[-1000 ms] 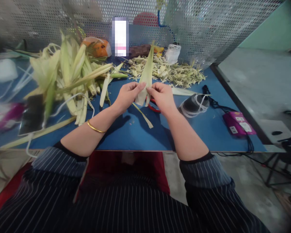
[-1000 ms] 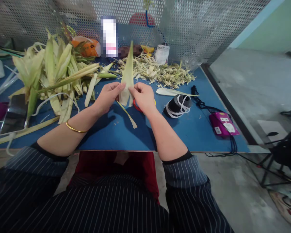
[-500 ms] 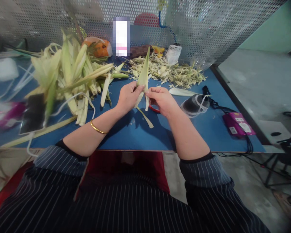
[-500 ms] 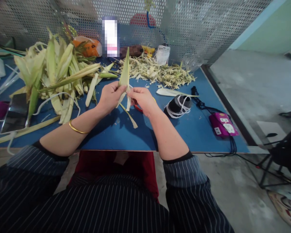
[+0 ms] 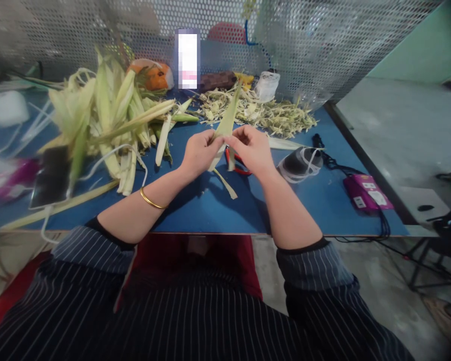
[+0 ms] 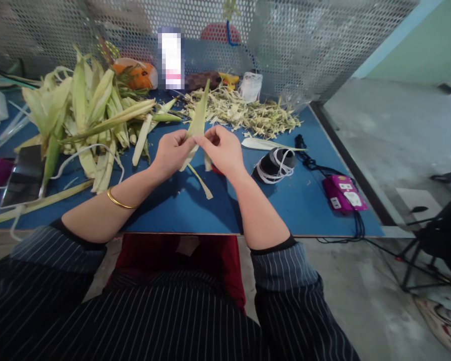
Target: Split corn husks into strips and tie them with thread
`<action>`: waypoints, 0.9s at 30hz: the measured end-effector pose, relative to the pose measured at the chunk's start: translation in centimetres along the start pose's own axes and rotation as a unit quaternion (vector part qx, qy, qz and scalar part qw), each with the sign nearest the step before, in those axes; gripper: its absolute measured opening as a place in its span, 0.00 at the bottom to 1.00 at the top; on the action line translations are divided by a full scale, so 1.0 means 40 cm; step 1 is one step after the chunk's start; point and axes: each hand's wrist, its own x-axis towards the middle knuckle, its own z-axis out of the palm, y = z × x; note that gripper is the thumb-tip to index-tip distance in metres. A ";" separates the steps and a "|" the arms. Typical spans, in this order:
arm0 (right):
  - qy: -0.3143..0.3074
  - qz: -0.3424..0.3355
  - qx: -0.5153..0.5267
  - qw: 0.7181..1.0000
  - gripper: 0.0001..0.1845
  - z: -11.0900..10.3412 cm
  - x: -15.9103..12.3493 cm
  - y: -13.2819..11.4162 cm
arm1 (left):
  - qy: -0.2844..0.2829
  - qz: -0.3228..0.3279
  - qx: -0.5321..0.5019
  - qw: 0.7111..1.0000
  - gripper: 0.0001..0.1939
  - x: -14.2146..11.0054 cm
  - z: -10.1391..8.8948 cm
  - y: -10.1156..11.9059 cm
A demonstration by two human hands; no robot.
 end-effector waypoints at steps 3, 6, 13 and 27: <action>0.040 -0.035 -0.072 0.996 0.16 0.007 -0.002 0.002 | -0.025 -0.002 -0.012 1.000 0.18 -0.011 0.007 0.009; 0.056 -0.037 -0.088 0.994 0.17 0.007 -0.001 0.002 | -0.047 -0.010 -0.054 0.997 0.15 -0.013 0.010 0.011; -0.014 -0.021 -0.053 0.998 0.20 0.010 0.003 0.019 | -0.041 -0.046 -0.096 0.993 0.18 -0.006 0.009 0.008; -0.172 0.109 0.295 0.934 0.19 0.004 -0.012 -0.008 | -0.130 -0.118 -0.326 0.929 0.14 -0.020 0.011 0.040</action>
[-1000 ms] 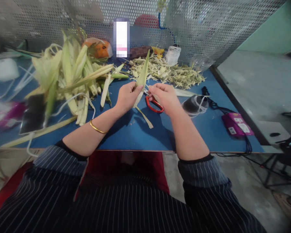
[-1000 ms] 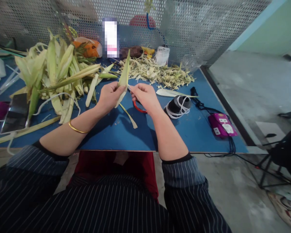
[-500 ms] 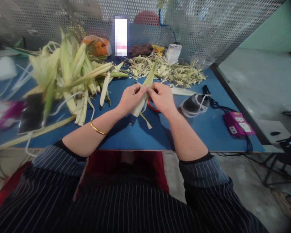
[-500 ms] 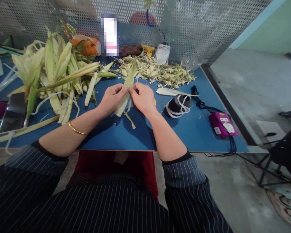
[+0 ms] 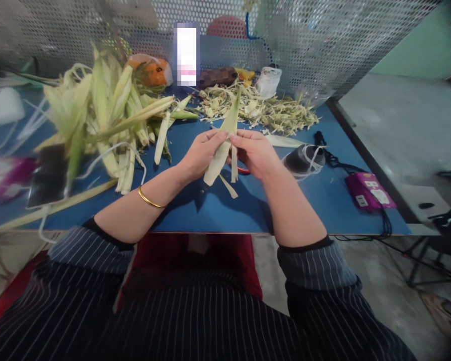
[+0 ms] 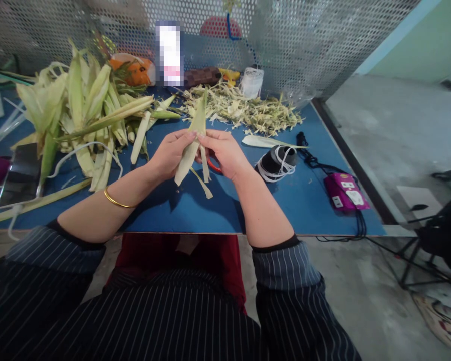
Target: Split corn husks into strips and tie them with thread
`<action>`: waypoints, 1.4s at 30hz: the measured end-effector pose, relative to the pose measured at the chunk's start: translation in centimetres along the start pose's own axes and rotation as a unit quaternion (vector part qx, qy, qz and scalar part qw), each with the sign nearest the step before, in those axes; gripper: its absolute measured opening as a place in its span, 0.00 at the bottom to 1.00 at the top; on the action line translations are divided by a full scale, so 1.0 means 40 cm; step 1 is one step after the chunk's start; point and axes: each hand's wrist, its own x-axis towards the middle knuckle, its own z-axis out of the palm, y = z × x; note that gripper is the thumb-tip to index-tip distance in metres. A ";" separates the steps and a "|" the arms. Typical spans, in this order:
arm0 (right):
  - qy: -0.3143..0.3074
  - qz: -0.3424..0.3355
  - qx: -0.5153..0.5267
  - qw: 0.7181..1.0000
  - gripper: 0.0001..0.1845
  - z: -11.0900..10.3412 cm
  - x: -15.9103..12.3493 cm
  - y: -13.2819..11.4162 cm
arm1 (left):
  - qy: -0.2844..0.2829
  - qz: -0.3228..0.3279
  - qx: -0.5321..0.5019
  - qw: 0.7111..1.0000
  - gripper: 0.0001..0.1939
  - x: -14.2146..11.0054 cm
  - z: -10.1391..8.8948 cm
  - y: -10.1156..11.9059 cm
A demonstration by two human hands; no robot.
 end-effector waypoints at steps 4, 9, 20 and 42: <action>0.002 0.018 0.034 0.999 0.16 0.000 0.006 -0.003 | 0.002 -0.015 -0.021 1.000 0.14 -0.003 0.002 0.002; -0.001 0.025 0.037 0.999 0.18 -0.002 0.005 -0.013 | -0.009 -0.005 -0.023 1.000 0.17 -0.006 0.005 0.012; 0.132 -0.114 -0.181 0.968 0.21 -0.012 0.011 0.000 | 0.015 0.006 0.039 0.999 0.14 -0.007 0.001 0.004; 0.023 -0.052 -0.061 0.997 0.17 0.000 0.011 0.010 | -0.021 -0.009 0.019 1.000 0.21 -0.008 0.003 0.019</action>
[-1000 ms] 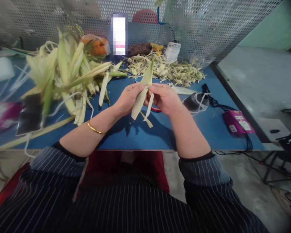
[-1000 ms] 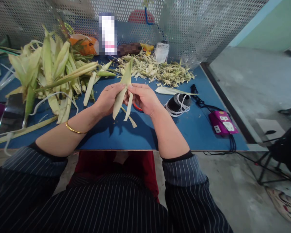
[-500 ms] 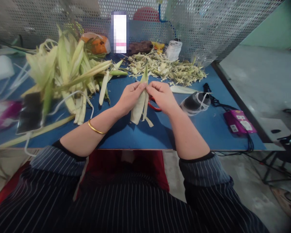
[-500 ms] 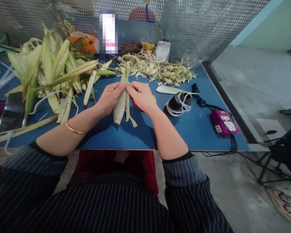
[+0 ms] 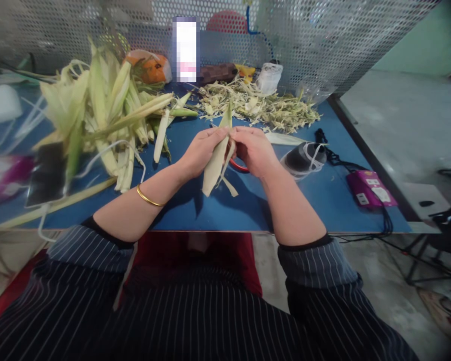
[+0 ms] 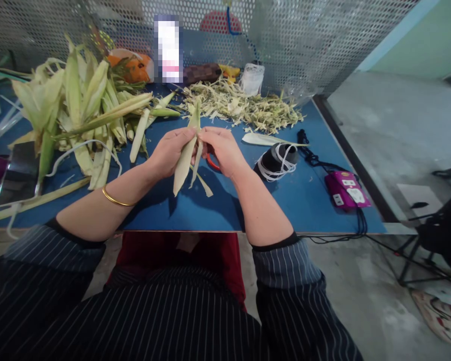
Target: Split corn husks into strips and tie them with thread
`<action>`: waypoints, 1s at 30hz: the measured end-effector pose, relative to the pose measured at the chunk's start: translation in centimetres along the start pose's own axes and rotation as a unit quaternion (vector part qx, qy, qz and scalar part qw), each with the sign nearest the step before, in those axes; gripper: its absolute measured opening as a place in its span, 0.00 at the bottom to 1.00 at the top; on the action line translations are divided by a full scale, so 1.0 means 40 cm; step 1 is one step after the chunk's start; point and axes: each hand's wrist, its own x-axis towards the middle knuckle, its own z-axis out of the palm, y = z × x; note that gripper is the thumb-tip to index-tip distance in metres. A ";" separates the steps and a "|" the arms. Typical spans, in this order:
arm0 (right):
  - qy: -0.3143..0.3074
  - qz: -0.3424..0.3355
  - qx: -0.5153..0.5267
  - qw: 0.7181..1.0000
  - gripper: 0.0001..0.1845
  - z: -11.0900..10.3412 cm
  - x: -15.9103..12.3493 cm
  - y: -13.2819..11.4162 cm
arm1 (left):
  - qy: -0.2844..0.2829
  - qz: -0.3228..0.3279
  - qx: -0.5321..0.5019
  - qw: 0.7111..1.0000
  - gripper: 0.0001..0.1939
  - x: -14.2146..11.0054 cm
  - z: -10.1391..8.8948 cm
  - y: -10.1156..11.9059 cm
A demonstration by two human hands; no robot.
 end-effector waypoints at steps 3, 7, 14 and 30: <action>0.050 -0.059 -0.109 0.991 0.22 0.000 -0.001 -0.004 | 0.023 -0.006 0.021 0.999 0.19 -0.002 0.000 -0.001; 0.074 -0.092 -0.197 0.973 0.25 -0.001 -0.002 -0.012 | 0.040 -0.014 0.030 0.999 0.18 0.001 -0.002 -0.010; 0.058 -0.062 -0.156 0.984 0.25 0.013 -0.007 -0.012 | 0.079 0.021 0.017 0.996 0.16 0.007 0.001 -0.014; 0.019 0.015 -0.029 0.999 0.25 -0.001 -0.007 -0.027 | 0.060 -0.013 0.015 0.998 0.17 -0.004 0.010 0.013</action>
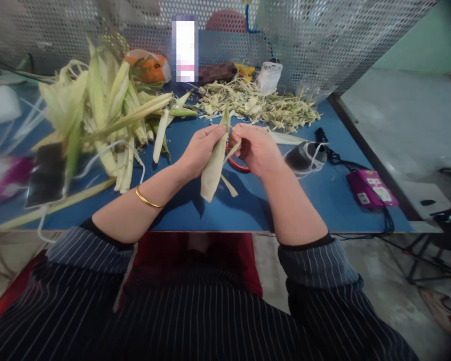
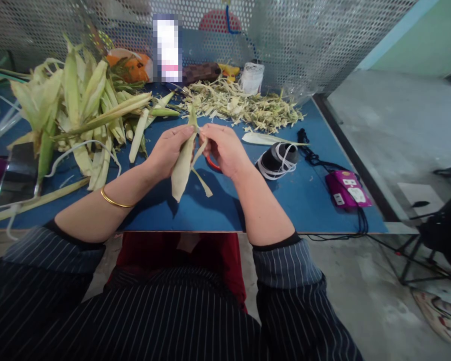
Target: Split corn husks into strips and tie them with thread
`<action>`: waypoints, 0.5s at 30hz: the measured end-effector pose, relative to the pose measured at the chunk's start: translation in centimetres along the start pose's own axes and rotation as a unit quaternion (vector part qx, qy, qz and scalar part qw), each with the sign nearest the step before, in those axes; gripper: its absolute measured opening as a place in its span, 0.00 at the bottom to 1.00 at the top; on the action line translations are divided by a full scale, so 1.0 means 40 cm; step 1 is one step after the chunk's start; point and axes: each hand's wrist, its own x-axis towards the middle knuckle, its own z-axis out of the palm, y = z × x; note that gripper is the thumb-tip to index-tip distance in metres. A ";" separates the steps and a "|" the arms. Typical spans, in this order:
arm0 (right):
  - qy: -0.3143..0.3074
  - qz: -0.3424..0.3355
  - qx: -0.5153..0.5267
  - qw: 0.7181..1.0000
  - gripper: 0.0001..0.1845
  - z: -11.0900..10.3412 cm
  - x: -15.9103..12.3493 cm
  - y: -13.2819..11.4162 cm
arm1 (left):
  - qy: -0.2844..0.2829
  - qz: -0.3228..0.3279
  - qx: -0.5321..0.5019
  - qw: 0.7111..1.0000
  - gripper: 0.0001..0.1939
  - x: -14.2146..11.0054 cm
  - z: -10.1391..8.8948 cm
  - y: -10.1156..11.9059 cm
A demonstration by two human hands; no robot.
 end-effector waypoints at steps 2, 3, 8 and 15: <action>0.008 0.000 0.000 1.000 0.25 -0.011 0.001 -0.012 | 0.026 -0.002 0.009 1.000 0.17 0.005 -0.006 -0.001; 0.014 0.000 0.001 1.000 0.26 -0.018 0.001 -0.019 | 0.042 -0.005 0.016 0.999 0.17 0.009 -0.010 -0.002; 0.012 0.000 0.029 1.000 0.29 -0.046 -0.007 -0.063 | 0.144 -0.035 0.033 0.988 0.19 0.046 -0.048 -0.017; -0.009 0.050 0.038 0.998 0.26 -0.044 -0.013 -0.065 | 0.203 -0.050 0.001 0.978 0.17 0.077 -0.080 -0.015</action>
